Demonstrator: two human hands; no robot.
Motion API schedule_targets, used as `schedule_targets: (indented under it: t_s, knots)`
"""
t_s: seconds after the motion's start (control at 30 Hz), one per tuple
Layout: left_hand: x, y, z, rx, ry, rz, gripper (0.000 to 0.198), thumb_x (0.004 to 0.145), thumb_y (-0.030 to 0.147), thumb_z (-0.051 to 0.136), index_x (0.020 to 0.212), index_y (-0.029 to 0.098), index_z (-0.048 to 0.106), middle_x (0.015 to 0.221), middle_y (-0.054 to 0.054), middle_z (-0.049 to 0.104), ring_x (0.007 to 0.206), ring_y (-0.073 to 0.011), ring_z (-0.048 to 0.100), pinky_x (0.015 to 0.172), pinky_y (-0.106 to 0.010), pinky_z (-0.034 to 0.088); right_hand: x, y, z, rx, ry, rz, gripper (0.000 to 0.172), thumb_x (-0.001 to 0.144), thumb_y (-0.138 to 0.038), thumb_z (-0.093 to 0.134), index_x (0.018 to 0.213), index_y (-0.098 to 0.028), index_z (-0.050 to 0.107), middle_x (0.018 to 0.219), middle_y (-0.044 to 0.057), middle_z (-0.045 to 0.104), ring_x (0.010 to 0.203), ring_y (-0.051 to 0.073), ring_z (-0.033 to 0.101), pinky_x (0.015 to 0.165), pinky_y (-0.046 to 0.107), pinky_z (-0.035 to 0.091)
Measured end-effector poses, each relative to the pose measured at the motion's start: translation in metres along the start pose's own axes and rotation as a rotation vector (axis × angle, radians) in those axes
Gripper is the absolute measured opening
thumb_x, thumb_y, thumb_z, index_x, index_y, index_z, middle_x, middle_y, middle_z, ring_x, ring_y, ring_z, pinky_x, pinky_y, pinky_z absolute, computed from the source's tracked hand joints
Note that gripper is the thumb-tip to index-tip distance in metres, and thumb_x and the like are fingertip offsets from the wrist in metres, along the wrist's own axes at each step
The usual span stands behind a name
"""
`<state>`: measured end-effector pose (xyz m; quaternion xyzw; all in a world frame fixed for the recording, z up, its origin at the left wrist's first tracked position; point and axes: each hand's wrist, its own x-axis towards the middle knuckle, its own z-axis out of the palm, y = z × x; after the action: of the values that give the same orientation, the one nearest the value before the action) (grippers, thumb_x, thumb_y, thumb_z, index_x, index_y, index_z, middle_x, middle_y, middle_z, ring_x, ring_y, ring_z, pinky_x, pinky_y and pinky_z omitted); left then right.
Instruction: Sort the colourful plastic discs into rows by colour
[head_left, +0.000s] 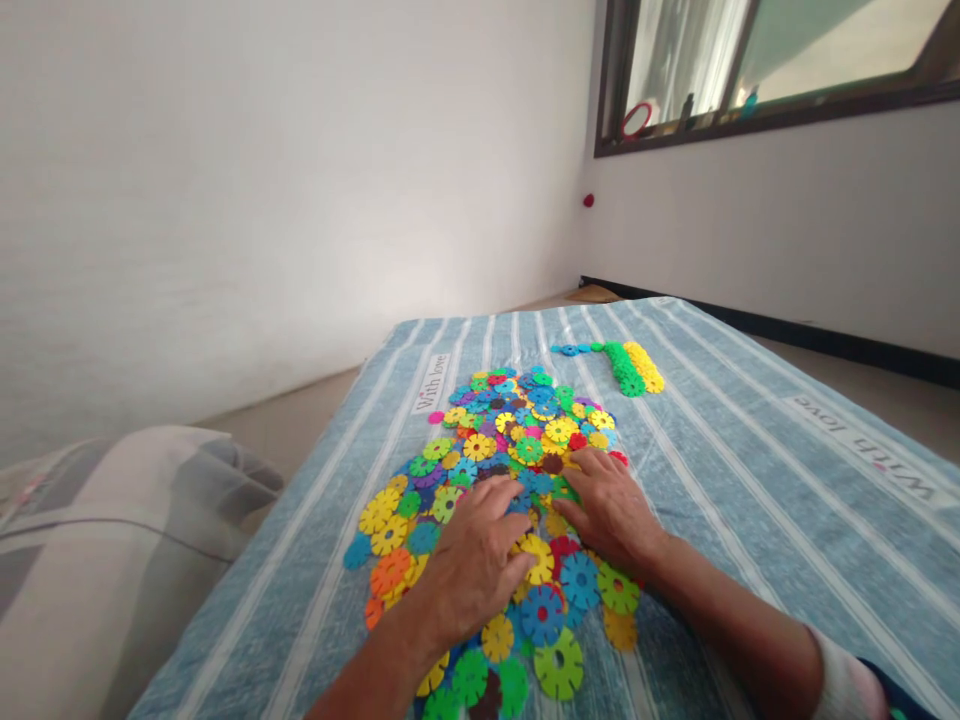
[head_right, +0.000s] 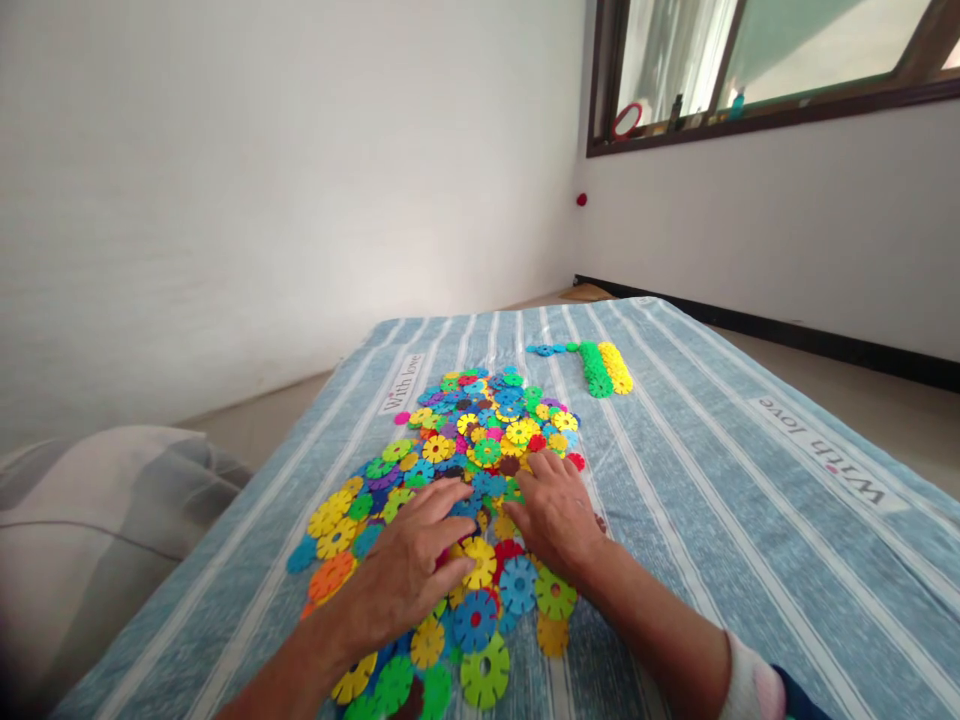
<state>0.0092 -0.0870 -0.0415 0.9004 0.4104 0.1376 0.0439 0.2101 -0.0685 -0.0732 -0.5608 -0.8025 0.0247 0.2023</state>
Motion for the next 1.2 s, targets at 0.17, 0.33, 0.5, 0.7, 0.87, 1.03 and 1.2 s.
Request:
schedule_targets:
  t_s: [0.17,0.33,0.5,0.7,0.87,1.03,1.2]
  knots:
    - [-0.002,0.006,0.004,0.005,-0.104,-0.04,0.016,0.077,0.023,0.065,0.092,0.018,0.068,0.14,-0.014,0.049,0.137,-0.0348,0.032,0.111,-0.056,0.03,-0.004,0.006,0.002,0.037,0.028,0.019,0.02,0.081,-0.03,0.065,0.097,-0.018,0.066,0.112,0.012,0.06,0.109,0.028,0.05,0.093,0.041,0.04]
    - [-0.001,0.007,0.005,-0.013,-0.156,-0.058,0.018,0.08,0.024,0.062,0.097,0.018,0.066,0.143,-0.015,0.047,0.139,-0.033,0.031,0.113,-0.055,0.028,-0.005,0.013,0.005,0.075,0.085,-0.026,0.017,0.081,-0.029,0.065,0.095,-0.018,0.064,0.107,0.011,0.062,0.106,0.027,0.051,0.092,0.042,0.04]
    - [-0.005,0.003,0.01,-0.048,-0.131,-0.039,0.011,0.079,0.02,0.06,0.09,0.018,0.06,0.144,-0.015,0.045,0.139,-0.0306,0.031,0.112,-0.054,0.029,-0.007,0.017,0.008,0.148,0.224,-0.1,0.011,0.088,-0.026,0.056,0.092,-0.019,0.064,0.098,0.009,0.064,0.099,0.024,0.054,0.089,0.04,0.042]
    - [-0.009,0.006,0.01,-0.158,-0.088,-0.066,0.014,0.073,0.012,0.059,0.079,0.02,0.049,0.14,-0.015,0.048,0.136,-0.0283,0.036,0.108,-0.048,0.036,-0.008,0.015,0.008,0.203,0.315,-0.197,0.013,0.09,-0.022,0.051,0.088,-0.019,0.064,0.092,0.008,0.065,0.095,0.022,0.056,0.086,0.038,0.043]
    - [-0.006,0.011,0.007,-0.273,-0.022,-0.085,0.022,0.07,0.005,0.058,0.072,0.021,0.043,0.12,-0.007,0.058,0.117,-0.022,0.05,0.097,-0.038,0.042,-0.01,0.009,0.002,0.275,0.345,-0.256,0.017,0.092,-0.019,0.048,0.087,-0.019,0.064,0.088,0.007,0.065,0.093,0.021,0.058,0.083,0.036,0.044]
    - [0.001,0.008,0.002,-0.403,0.047,-0.161,0.024,0.072,0.009,0.06,0.064,0.021,0.041,0.084,-0.001,0.062,0.082,-0.016,0.057,0.074,-0.029,0.044,-0.014,-0.001,-0.007,0.407,0.246,-0.361,0.012,0.09,-0.028,0.055,0.089,-0.019,0.064,0.089,0.007,0.065,0.088,0.019,0.058,0.079,0.034,0.044]
    - [0.004,0.007,-0.004,-0.529,0.109,-0.166,0.015,0.074,0.013,0.06,0.064,0.02,0.051,0.081,0.001,0.064,0.079,-0.0139,0.058,0.072,-0.026,0.044,-0.018,-0.012,-0.008,0.472,0.047,-0.381,0.023,0.093,-0.031,0.048,0.079,-0.019,0.063,0.073,0.004,0.063,0.074,0.017,0.056,0.071,0.03,0.042]
